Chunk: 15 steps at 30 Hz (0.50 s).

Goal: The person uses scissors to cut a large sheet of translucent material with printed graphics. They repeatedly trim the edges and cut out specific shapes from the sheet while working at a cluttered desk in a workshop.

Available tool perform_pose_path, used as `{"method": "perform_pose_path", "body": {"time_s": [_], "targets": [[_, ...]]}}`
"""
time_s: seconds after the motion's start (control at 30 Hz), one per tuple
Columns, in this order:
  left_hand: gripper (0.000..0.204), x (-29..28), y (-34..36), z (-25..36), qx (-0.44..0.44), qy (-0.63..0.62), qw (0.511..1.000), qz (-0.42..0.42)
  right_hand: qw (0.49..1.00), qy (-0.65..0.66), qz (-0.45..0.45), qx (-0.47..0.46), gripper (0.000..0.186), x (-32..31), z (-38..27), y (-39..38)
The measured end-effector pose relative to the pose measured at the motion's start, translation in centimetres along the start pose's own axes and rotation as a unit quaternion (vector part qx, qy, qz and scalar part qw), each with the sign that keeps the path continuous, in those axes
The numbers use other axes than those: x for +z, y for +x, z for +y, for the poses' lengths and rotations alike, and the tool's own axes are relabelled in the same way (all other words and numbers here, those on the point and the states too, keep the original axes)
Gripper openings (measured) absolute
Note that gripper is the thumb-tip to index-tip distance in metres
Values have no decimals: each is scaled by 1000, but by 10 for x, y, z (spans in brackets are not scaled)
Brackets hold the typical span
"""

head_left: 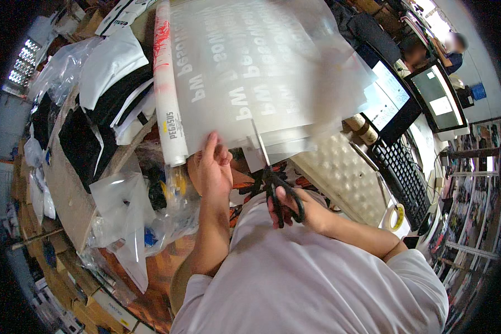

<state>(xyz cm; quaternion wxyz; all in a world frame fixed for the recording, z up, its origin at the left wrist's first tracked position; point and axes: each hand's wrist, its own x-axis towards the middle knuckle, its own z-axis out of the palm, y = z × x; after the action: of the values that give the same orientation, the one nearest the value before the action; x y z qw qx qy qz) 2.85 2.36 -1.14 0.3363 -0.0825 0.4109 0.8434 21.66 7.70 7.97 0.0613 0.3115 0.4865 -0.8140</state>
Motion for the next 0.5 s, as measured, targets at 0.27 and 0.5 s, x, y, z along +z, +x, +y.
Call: {"method": "perform_pose_path", "body": {"time_s": [0.27,0.5], "targets": [[14,6,-3,10,-40,47,998,-31,1000,-16,17,-15,51,24,2,43],[16,1,-3,9,-89,29,995,-46,991,-32,92,-97,46,39,7,60]]}}
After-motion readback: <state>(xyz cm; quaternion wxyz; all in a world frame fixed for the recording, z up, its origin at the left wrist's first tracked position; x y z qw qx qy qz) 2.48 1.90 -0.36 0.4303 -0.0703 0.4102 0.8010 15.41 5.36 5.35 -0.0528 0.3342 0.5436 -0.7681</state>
